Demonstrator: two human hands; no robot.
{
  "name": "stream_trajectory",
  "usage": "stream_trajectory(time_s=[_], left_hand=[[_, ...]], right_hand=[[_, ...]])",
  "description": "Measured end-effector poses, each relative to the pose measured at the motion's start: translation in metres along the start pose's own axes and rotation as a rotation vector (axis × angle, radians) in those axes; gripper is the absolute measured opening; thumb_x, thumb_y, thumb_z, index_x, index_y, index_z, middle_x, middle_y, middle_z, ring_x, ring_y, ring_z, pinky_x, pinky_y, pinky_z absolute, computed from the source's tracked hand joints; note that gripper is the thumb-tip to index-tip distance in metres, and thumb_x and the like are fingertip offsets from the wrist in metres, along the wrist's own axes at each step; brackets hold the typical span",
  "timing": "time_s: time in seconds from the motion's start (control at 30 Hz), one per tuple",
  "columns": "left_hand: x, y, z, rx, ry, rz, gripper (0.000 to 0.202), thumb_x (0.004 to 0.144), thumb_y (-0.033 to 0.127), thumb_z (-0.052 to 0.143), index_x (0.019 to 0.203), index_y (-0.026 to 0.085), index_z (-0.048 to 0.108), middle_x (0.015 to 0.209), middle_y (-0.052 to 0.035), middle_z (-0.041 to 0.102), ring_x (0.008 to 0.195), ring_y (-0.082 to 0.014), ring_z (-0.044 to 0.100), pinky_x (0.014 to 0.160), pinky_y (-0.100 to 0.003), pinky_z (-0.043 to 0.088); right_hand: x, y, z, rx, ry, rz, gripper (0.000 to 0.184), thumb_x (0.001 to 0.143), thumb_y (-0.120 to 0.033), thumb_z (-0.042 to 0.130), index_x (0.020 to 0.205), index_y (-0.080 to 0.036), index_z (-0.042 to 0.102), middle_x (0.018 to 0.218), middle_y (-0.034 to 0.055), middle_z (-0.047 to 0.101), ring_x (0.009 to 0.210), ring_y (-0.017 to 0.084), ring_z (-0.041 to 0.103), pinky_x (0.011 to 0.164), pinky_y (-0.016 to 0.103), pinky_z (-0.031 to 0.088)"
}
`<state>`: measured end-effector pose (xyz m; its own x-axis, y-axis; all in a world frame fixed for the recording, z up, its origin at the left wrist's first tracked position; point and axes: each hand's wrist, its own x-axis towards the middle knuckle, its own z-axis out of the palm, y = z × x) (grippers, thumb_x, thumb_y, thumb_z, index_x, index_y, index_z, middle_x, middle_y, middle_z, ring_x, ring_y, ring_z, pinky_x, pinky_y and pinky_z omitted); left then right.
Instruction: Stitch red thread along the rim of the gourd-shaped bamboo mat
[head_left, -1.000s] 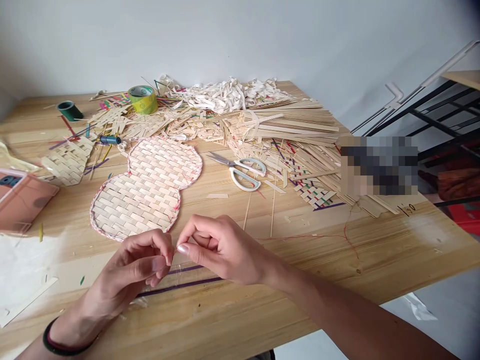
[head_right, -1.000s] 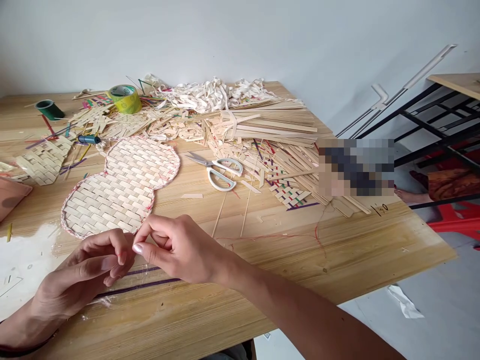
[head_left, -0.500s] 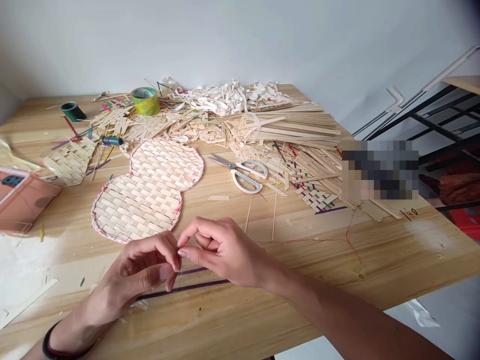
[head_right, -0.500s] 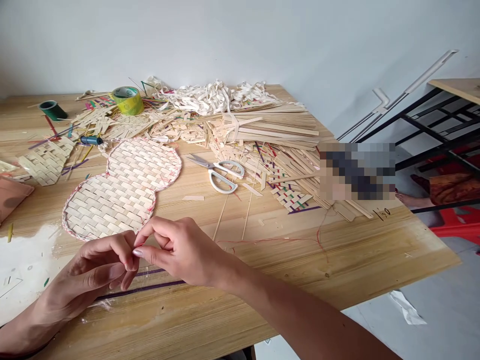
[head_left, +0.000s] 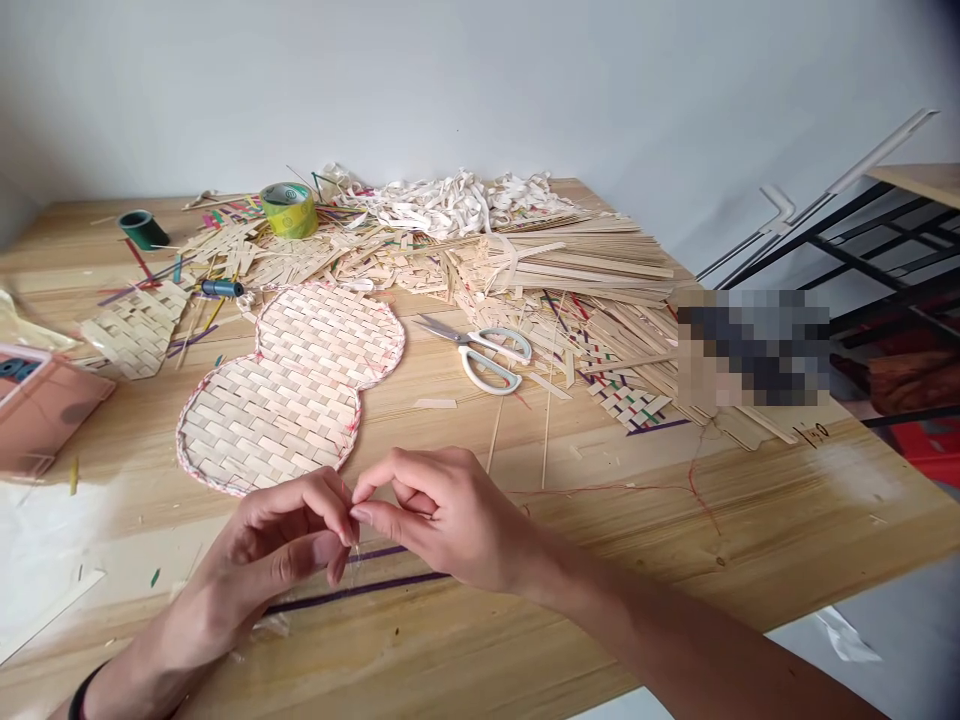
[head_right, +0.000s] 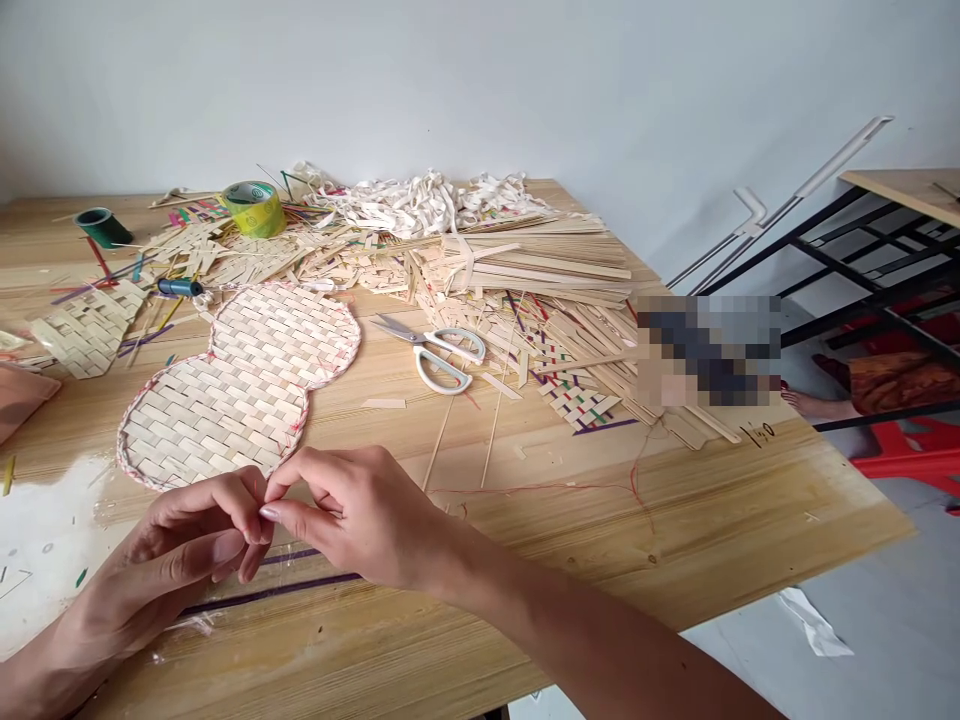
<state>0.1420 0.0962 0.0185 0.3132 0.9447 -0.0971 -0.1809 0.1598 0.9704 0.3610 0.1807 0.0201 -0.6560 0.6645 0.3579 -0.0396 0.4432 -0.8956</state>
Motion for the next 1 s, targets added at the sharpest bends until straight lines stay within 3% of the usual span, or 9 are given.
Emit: stream_trajectory(time_s=[0.33,0.6,0.8,1.0], left_hand=[[-0.001,-0.006,-0.005,0.038,0.067,0.022,0.013,0.106,0.031,0.064,0.106,0.025,0.076,0.088,-0.0018,0.064,0.076,-0.0127,0.061,0.073,-0.025,0.048],[0.001,-0.003,-0.003,0.079,0.142,0.014,0.014,0.104,0.035,0.068,0.1,0.025,0.076,0.088,-0.0021,0.064,0.075,-0.0141,0.06,0.075,-0.028,0.049],[0.001,0.0,-0.002,0.194,0.134,0.022,0.015,0.105,0.035,0.066,0.099,0.026,0.076,0.085,-0.0027,0.065,0.082,-0.0167,0.06,0.074,-0.026,0.048],[0.002,0.005,0.003,0.2,0.134,0.011,0.014,0.105,0.034,0.066,0.101,0.026,0.077,0.087,-0.0027,0.066,0.082,-0.0166,0.059,0.074,-0.027,0.047]], right_hand=[[0.001,0.002,0.001,-0.068,0.038,-0.113,0.009,0.102,-0.013,0.068,0.102,-0.013,0.077,0.086,0.0009,0.077,0.054,0.005,0.041,0.054,0.02,0.037],[0.001,0.0,0.001,-0.068,0.051,-0.089,0.012,0.1,-0.021,0.077,0.107,-0.012,0.08,0.08,0.0,0.075,0.052,0.005,0.041,0.053,0.019,0.038],[-0.001,-0.001,0.003,0.009,0.049,0.06,0.012,0.101,-0.022,0.074,0.102,-0.014,0.082,0.076,-0.0008,0.071,0.053,0.005,0.04,0.052,0.019,0.034],[-0.001,-0.005,0.002,0.025,0.04,0.132,0.013,0.099,-0.022,0.073,0.098,-0.013,0.081,0.065,-0.0048,0.058,0.054,0.006,0.038,0.053,0.021,0.032]])
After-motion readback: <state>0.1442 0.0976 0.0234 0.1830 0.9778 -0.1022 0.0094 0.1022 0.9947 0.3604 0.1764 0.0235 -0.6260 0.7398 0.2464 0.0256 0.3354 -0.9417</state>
